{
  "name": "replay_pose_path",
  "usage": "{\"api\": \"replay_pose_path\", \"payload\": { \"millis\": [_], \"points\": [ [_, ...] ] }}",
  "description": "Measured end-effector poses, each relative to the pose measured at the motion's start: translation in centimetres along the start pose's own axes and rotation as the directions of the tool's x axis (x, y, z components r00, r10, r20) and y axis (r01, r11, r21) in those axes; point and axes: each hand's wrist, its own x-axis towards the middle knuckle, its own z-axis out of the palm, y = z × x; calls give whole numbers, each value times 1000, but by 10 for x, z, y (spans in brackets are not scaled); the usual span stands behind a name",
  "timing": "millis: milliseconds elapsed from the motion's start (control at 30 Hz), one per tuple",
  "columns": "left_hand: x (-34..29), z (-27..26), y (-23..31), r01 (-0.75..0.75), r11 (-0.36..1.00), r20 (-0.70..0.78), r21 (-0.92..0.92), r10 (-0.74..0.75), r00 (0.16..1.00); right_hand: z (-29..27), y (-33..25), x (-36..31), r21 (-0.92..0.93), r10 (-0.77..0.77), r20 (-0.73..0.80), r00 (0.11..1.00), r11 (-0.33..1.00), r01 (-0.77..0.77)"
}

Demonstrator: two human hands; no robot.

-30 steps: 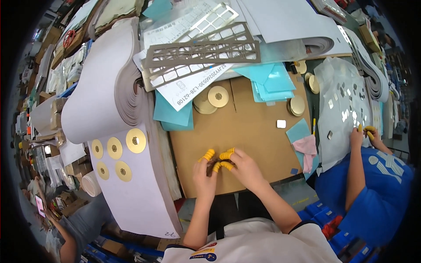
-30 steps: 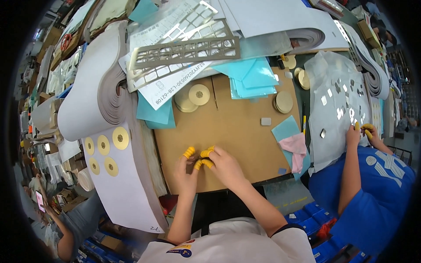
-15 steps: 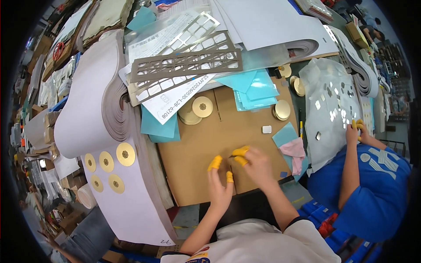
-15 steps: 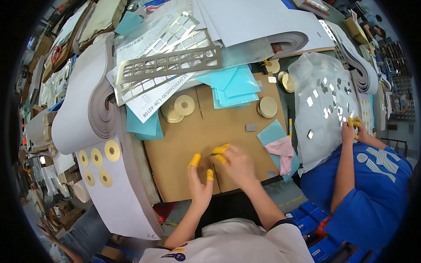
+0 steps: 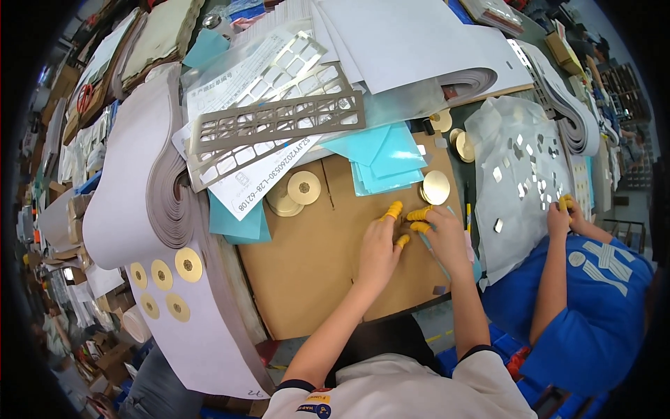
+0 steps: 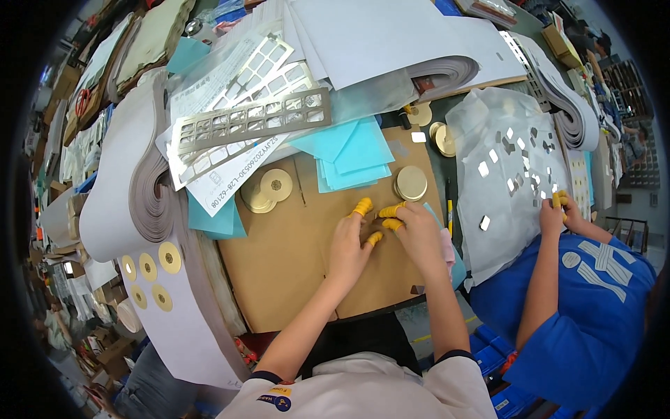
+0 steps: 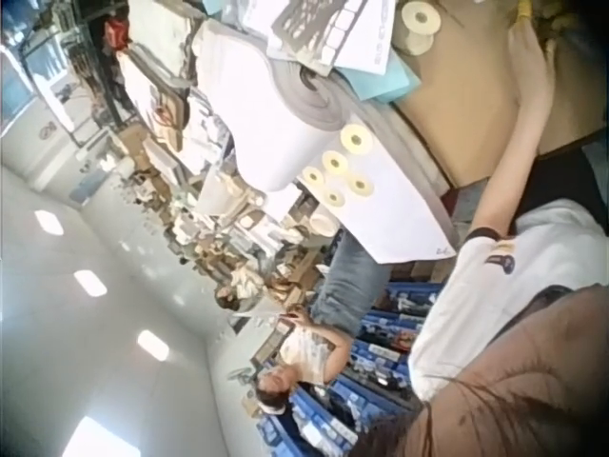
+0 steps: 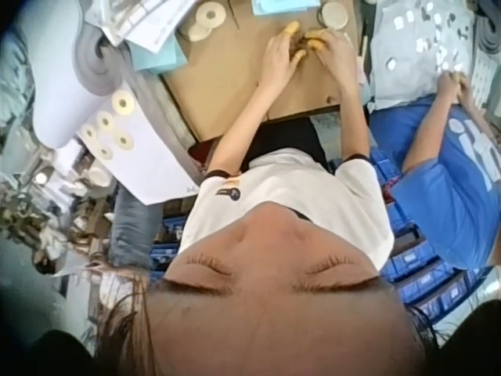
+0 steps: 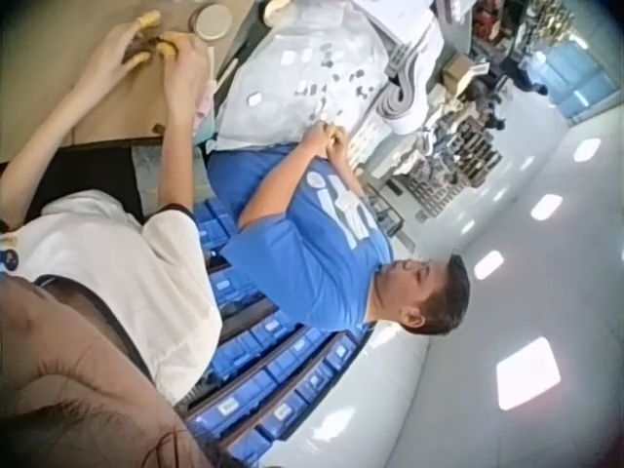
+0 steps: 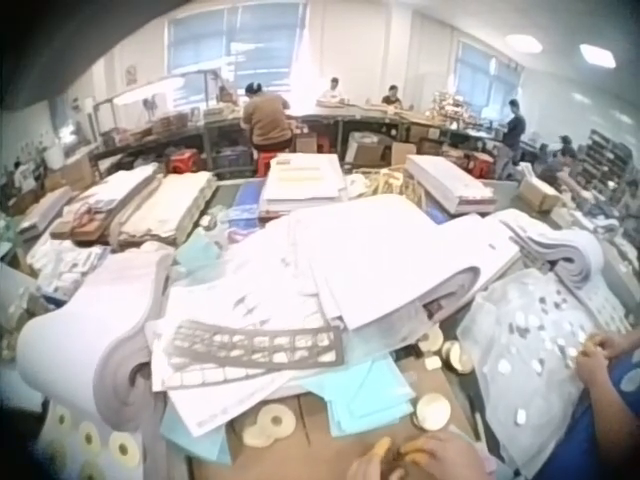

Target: The person assembles small metal components onto a metallic strip by hand, while wearing protective finger cots.

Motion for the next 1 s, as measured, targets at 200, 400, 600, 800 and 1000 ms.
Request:
{"api": "replay_pose_path", "payload": {
  "millis": [200, 400, 600, 800, 1000],
  "points": [
    [8, 14, -6, 17, 1000, -52, -4, -17, 999, 1, 5, 3, -64, -29, -47, 998, 998, 26],
    [8, 10, 3, 108, 994, -31, -24, -109, 994, -2, -5, 1, -75, 3, -35, 999, 997, -5],
    [8, 12, -3, 44, 998, -45, 39, -43, 998, -1, -8, 6, -292, -32, 61, 998, 955, 49],
    [19, -2, 9, 193, 975, 88, -108, -184, 979, -4, -13, 13, -393, -28, 106, 994, 917, 67],
    [3, -29, 8, 208, 958, -28, -197, -218, 976, -32, -47, 7, -217, 51, 102, 993, 976, -28]
  ]
}}
